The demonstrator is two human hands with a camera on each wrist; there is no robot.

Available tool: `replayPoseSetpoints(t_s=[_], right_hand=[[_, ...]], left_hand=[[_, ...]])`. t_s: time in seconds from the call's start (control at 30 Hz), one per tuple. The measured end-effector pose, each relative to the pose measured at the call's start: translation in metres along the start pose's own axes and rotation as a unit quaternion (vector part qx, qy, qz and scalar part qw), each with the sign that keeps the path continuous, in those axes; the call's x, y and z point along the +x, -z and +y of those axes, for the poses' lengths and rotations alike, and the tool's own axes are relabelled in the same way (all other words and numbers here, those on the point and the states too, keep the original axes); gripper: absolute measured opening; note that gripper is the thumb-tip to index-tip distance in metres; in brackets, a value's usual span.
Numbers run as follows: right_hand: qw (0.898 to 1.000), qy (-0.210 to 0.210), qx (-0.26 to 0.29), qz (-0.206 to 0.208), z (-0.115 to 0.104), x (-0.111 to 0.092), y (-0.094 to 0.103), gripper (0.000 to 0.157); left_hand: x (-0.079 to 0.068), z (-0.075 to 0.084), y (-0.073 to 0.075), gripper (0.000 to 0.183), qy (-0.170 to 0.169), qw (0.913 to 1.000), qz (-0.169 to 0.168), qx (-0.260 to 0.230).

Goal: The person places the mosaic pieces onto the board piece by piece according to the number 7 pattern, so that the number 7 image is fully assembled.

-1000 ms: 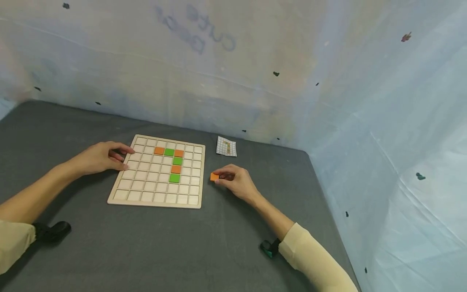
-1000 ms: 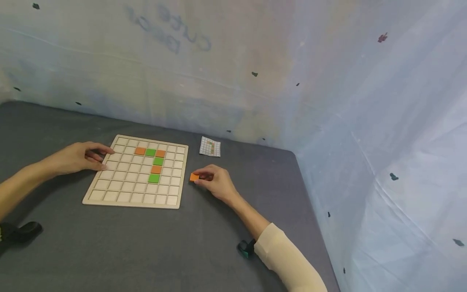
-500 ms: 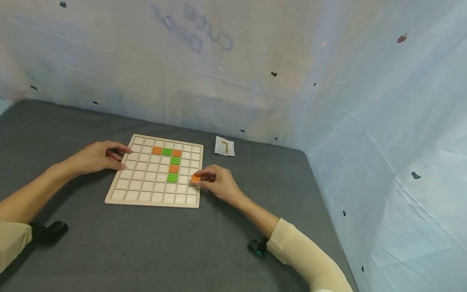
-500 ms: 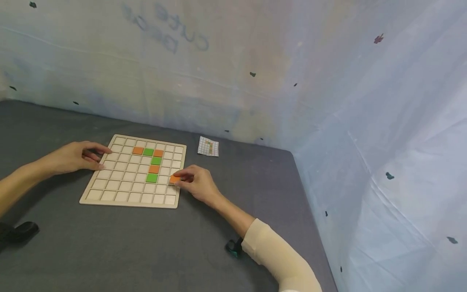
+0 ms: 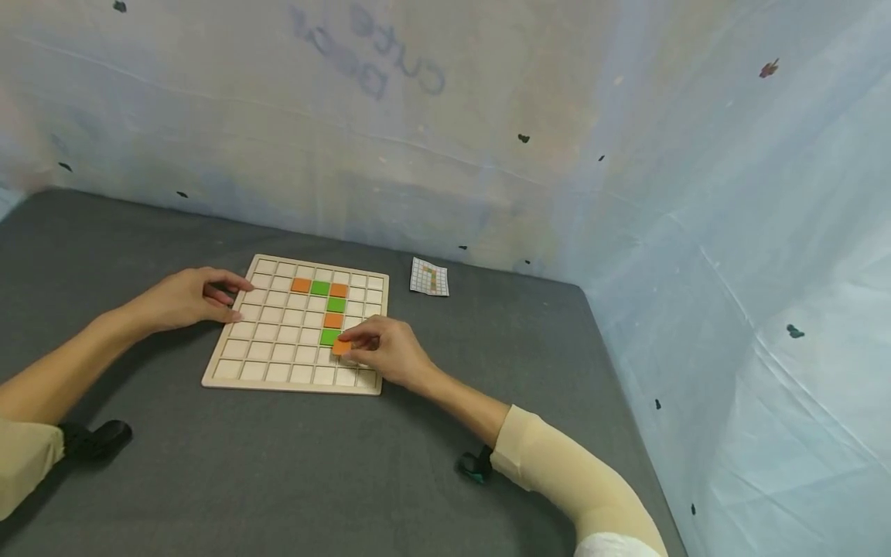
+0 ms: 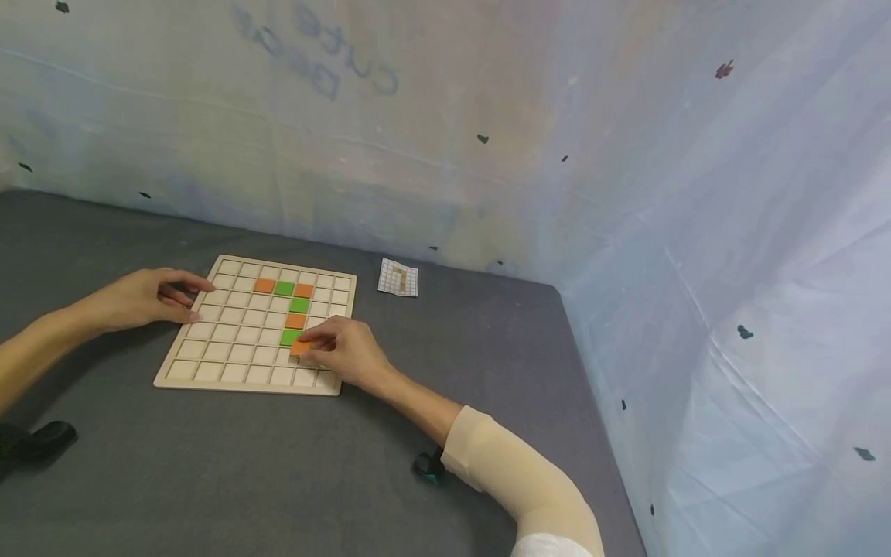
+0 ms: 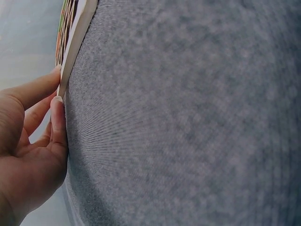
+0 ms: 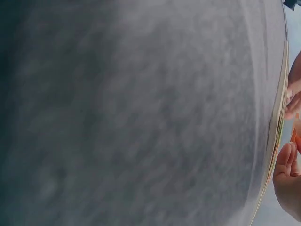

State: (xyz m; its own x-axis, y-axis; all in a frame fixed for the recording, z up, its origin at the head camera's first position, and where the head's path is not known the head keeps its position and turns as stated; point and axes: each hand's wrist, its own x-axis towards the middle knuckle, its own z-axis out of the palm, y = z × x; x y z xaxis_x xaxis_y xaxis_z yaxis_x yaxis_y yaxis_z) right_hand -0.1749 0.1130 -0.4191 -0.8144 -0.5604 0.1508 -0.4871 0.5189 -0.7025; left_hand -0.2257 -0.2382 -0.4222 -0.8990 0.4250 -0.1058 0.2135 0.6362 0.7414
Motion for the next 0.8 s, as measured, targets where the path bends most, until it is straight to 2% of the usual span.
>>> replayPoseSetpoints(t_s=[0.17, 0.3, 0.57, 0.8], right_hand=[[1.0, -0.013, -0.003, -0.01, -0.004, 0.005, -0.008, 0.025], [0.999, -0.012, -0.032, -0.016, -0.007, 0.007, -0.012, 0.024], [0.997, 0.018, -0.076, -0.012, -0.006, 0.008, -0.017, 0.022], [0.997, 0.026, -0.068, -0.001, -0.005, 0.005, -0.02, 0.024]], left_hand=[[0.0, -0.001, 0.0, 0.062, -0.002, 1.0, 0.0, 0.006], [0.0, -0.001, 0.0, 0.063, 0.001, 1.0, 0.0, 0.003], [0.0, 0.002, 0.001, 0.063, 0.006, 1.0, -0.001, 0.006], [0.002, -0.001, 0.0, 0.062, 0.003, 0.9999, -0.001, 0.013]])
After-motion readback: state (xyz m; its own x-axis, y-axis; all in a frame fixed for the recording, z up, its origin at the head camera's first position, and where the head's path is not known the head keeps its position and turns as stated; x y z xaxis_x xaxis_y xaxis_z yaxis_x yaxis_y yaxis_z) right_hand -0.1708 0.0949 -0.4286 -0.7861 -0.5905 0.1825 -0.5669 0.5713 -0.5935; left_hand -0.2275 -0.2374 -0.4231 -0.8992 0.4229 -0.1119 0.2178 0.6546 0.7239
